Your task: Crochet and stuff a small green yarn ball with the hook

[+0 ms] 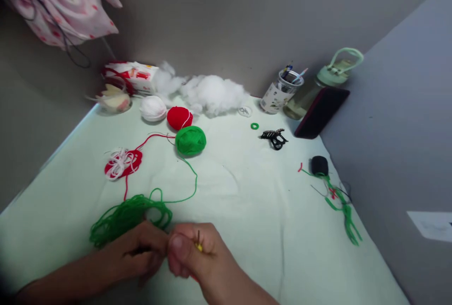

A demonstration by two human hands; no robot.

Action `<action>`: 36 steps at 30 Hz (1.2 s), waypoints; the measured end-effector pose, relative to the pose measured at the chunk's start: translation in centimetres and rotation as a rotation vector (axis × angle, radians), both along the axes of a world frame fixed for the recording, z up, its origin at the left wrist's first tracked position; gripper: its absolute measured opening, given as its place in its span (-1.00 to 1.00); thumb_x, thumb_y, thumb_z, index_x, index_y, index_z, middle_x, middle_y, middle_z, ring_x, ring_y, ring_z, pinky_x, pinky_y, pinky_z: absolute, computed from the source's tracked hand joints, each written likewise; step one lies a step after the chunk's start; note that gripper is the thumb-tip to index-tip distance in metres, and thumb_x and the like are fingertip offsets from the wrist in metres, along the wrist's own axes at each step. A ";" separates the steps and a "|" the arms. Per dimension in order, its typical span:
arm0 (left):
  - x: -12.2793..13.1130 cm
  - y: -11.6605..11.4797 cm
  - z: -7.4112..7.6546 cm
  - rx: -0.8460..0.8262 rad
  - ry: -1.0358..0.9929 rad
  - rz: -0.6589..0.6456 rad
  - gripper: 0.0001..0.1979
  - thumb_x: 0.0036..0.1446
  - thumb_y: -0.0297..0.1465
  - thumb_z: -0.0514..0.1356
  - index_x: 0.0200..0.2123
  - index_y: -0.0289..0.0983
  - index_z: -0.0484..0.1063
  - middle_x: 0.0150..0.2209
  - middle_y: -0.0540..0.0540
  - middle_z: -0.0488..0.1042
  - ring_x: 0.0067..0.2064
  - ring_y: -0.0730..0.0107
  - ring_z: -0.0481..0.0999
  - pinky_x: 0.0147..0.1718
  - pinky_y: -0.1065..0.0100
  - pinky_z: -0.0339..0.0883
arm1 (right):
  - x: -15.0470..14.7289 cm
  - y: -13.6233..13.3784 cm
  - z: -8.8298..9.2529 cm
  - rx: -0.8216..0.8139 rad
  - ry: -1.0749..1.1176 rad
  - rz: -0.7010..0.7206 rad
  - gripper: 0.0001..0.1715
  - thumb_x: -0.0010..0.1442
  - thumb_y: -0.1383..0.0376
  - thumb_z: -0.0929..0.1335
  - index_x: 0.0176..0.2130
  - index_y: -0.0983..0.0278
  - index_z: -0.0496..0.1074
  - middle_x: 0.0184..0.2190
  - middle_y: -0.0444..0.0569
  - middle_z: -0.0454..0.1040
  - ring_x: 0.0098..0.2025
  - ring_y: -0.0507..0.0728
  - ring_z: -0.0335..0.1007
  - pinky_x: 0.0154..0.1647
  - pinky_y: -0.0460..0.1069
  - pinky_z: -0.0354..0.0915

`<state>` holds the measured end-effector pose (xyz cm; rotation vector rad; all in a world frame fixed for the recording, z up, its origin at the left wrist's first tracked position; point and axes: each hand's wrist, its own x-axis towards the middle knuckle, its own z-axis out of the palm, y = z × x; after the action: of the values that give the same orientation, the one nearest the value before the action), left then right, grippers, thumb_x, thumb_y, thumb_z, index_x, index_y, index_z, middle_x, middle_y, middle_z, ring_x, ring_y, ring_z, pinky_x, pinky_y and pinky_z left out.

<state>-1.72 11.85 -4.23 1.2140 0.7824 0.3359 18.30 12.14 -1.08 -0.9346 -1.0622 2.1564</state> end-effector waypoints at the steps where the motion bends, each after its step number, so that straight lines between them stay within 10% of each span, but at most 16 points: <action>1: 0.1 0.1 -0.2 -0.042 -0.034 0.032 -0.66 0.16 -0.30 0.13 -0.64 -0.24 0.23 -0.66 0.05 0.25 -0.58 0.51 0.21 -0.55 0.41 0.05 | 0.1 0.1 -0.1 -0.005 0.000 -0.041 -0.33 0.34 -0.13 0.36 -0.57 0.28 0.27 -0.62 -0.19 0.20 -0.53 -0.04 0.06 -0.48 -0.07 -0.01; 5: 0.2 0.9 -0.5 -0.253 -0.166 0.234 -0.59 0.34 -0.12 0.06 -0.47 -0.25 0.36 -0.64 0.12 0.18 -0.65 0.58 0.08 -0.60 0.44 -0.02 | 0.3 1.2 0.0 -0.056 0.060 -0.209 -0.41 0.37 -0.03 0.37 -0.53 0.27 0.29 -0.64 -0.20 0.25 -0.60 -0.07 -0.02 -0.54 -0.09 -0.07; 9: -0.2 1.5 0.1 -0.376 -0.349 0.326 -0.63 0.25 -0.13 0.24 -0.06 -0.30 0.50 -0.45 0.01 0.41 -0.49 0.49 0.41 -0.46 0.43 0.25 | 0.4 1.9 0.2 -0.097 0.111 -0.276 -0.49 0.33 0.02 0.42 -0.49 0.29 0.32 -0.52 -0.14 0.44 -0.65 -0.11 0.02 -0.61 -0.11 -0.09; 15: -0.1 0.8 0.8 -0.344 -0.349 0.518 -0.69 0.28 -0.21 0.29 -0.04 -0.29 0.42 -0.23 -0.11 0.51 -0.40 0.44 0.49 -0.32 0.31 0.46 | 0.5 2.1 0.1 -0.055 0.129 -0.345 -0.53 0.24 0.05 0.49 -0.48 0.30 0.35 -0.52 -0.15 0.43 -0.63 -0.10 0.07 -0.63 -0.15 0.00; 28: -0.8 -0.2 1.2 -0.207 -0.403 0.443 -0.76 0.28 -0.34 0.30 -0.04 -0.32 0.46 -0.20 -0.10 0.55 -0.44 0.55 0.49 -0.40 0.45 0.41 | 0.3 1.3 1.0 0.201 0.101 -0.408 -0.53 0.21 0.07 0.51 -0.49 0.28 0.34 -0.60 -0.19 0.34 -0.63 -0.08 0.07 -0.63 -0.16 0.06; 36: -0.5 -0.8 2.3 -0.175 -0.459 0.420 -0.81 0.26 -0.34 0.26 -0.12 -0.32 0.41 -0.30 -0.09 0.49 -0.48 0.56 0.39 -0.49 0.48 0.31 | 0.8 1.6 2.4 0.386 0.010 -0.411 -0.56 0.26 0.07 0.47 -0.47 0.30 0.40 -0.28 0.04 0.60 -0.59 -0.09 0.05 -0.65 -0.14 0.00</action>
<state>-2.24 11.06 -1.95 0.7576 0.6416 0.8406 19.11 13.71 1.28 -0.8660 -1.1163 1.5530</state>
